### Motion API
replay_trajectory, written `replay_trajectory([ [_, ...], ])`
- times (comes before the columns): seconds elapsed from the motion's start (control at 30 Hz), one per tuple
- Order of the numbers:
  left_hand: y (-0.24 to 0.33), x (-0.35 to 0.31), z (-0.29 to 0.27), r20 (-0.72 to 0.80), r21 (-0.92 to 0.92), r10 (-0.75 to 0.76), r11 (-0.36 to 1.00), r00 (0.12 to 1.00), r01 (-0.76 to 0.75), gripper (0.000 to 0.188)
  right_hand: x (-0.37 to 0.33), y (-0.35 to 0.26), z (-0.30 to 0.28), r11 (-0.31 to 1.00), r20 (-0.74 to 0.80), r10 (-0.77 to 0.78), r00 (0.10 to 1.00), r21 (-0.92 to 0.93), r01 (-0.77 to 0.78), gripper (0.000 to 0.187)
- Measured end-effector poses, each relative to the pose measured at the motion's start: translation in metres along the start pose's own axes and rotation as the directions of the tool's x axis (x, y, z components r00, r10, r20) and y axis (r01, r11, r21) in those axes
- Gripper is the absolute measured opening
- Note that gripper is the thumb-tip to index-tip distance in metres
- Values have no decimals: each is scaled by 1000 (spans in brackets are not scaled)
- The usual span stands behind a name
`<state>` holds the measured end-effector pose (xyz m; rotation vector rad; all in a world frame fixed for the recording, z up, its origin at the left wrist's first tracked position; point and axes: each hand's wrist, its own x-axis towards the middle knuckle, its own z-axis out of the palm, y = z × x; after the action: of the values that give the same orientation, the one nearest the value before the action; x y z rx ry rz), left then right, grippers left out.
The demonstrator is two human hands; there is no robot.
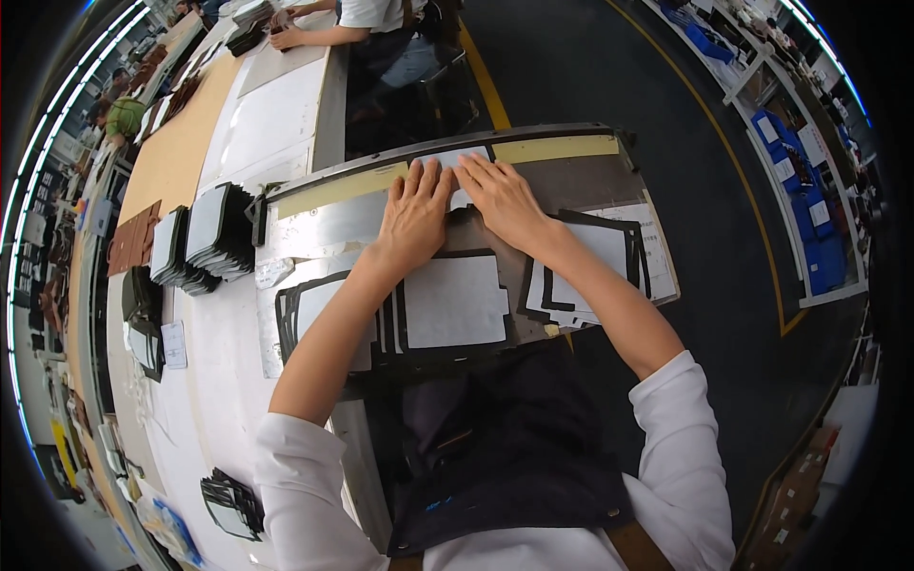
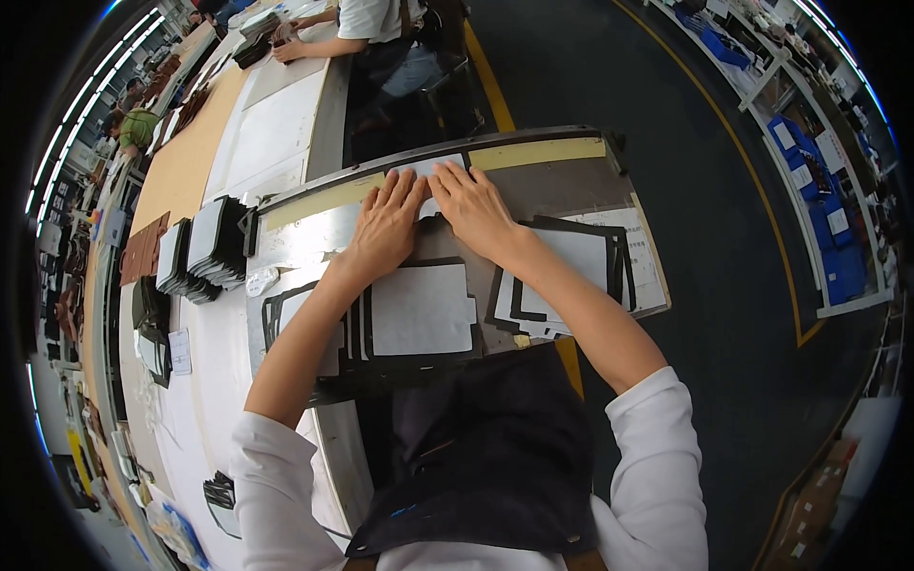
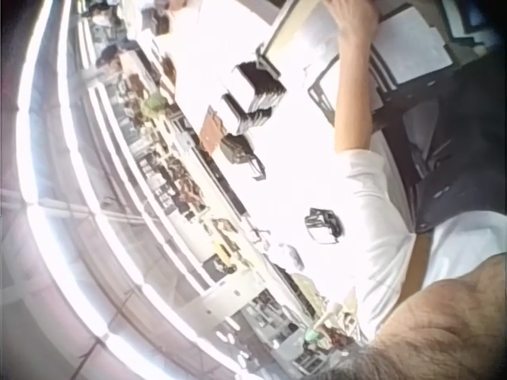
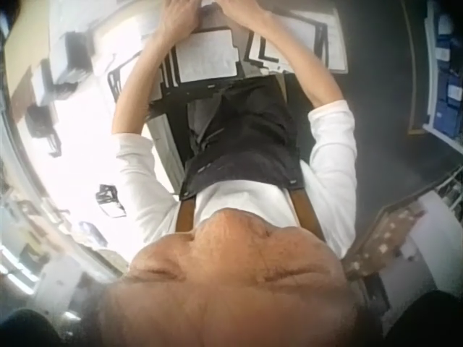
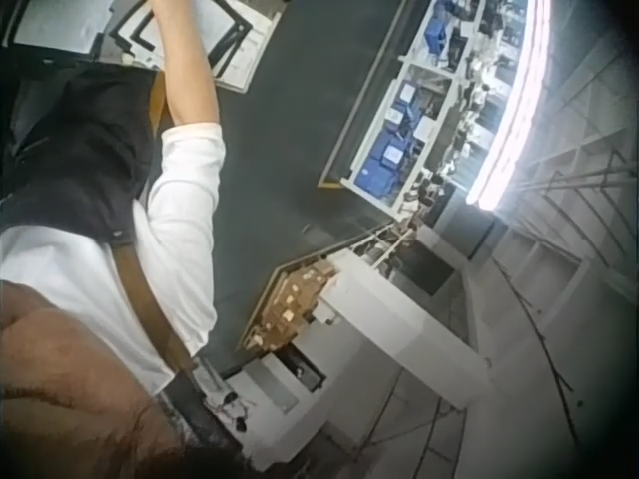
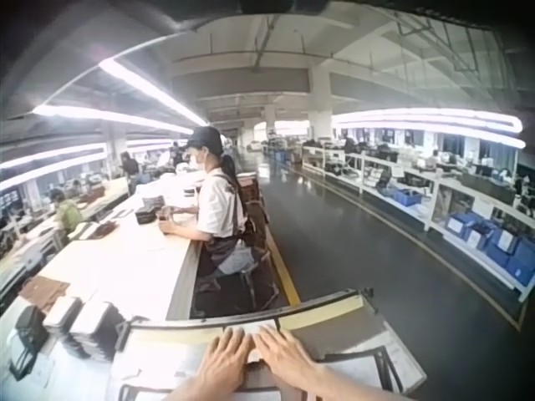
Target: Insert white cards into the pocket slots of leather wallet components.
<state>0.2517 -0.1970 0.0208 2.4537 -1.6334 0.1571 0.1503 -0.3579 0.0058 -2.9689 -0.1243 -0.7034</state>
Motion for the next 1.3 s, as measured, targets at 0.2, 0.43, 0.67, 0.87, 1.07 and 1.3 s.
replay_trajectory([
  [0.2, -2, 3, -2, -25, -43, 0, 999, 1000, -1, 62, 0, 3, 2, 994, -52, -41, 998, -107, 36, 41],
  [0.43, 1, 4, -2, -25, -50, -17, 999, 1000, 16, 66, -4, 5, 3, 990, -65, -55, 996, -130, 46, 42],
  [0.67, -11, 7, 0, -45, -48, 0, 999, 999, -2, 70, 1, 0, 5, 987, -59, -55, 997, -157, 45, 46],
  [0.87, -6, 7, 1, -22, -8, -11, 1000, 1000, 11, 73, 2, 3, 6, 990, -74, -57, 996, -136, 46, 45],
  [1.07, -7, 8, 1, -62, 41, 32, 999, 998, -30, 74, 3, 5, 3, 997, -51, -32, 998, -66, 29, 43],
  [1.3, -6, 9, -4, -97, 34, 87, 996, 991, -84, 67, 6, 2, -2, 999, -29, 24, 999, 31, -23, 43],
])
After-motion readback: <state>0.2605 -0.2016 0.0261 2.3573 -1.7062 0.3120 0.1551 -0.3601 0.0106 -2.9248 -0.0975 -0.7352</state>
